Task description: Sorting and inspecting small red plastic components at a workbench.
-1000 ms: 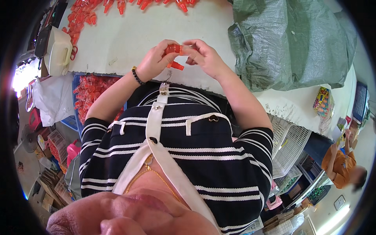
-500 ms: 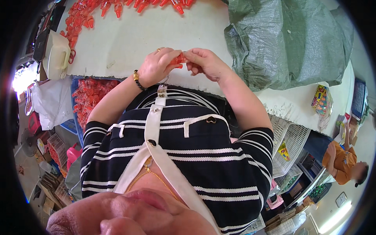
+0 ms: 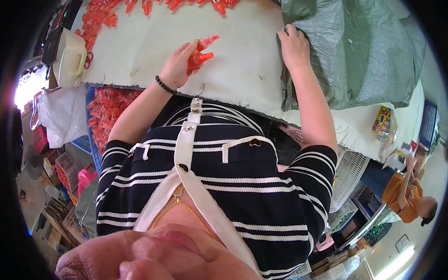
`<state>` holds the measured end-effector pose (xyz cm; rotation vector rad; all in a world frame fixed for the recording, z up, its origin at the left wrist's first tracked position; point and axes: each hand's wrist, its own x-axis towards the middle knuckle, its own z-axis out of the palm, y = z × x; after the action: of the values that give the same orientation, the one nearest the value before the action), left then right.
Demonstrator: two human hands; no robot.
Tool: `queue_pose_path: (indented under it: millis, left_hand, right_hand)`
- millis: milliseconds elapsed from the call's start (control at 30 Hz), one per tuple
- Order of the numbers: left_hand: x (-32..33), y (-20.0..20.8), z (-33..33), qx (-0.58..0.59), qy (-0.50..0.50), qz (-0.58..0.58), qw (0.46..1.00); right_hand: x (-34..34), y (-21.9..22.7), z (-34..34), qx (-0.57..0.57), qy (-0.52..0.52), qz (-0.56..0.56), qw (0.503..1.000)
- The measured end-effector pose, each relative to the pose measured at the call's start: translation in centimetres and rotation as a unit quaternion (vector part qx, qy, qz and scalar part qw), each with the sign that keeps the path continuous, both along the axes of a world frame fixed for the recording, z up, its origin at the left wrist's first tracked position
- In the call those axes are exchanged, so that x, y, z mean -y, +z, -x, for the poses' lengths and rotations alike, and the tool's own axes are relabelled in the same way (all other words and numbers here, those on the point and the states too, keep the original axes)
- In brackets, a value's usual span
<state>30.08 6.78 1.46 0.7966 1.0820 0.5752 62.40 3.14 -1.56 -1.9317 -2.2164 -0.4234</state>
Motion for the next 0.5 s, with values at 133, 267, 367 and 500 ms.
queue_pose_path:
  millis: [133,267,367,500]
  left_hand:
    - [-0.1,-0.2,-0.1,0.024,0.027,0.054,0.998]
    - [0.1,-0.2,-0.3,-0.008,0.05,0.047,0.998]
    - [0.3,-0.2,-0.6,-0.041,0.048,0.028,0.998]
    - [0.4,-0.4,-0.8,-0.021,0.039,0.016,0.999]
  right_hand:
    - [-1.1,0.3,0.4,0.009,0.019,0.004,1.0]
    - [0.1,2.5,4.2,-0.175,0.058,-0.025,0.982]
    - [1.7,3.3,10.2,-0.609,0.04,0.092,0.786]
    - [2.2,3.8,13.9,-0.647,0.137,0.122,0.74]
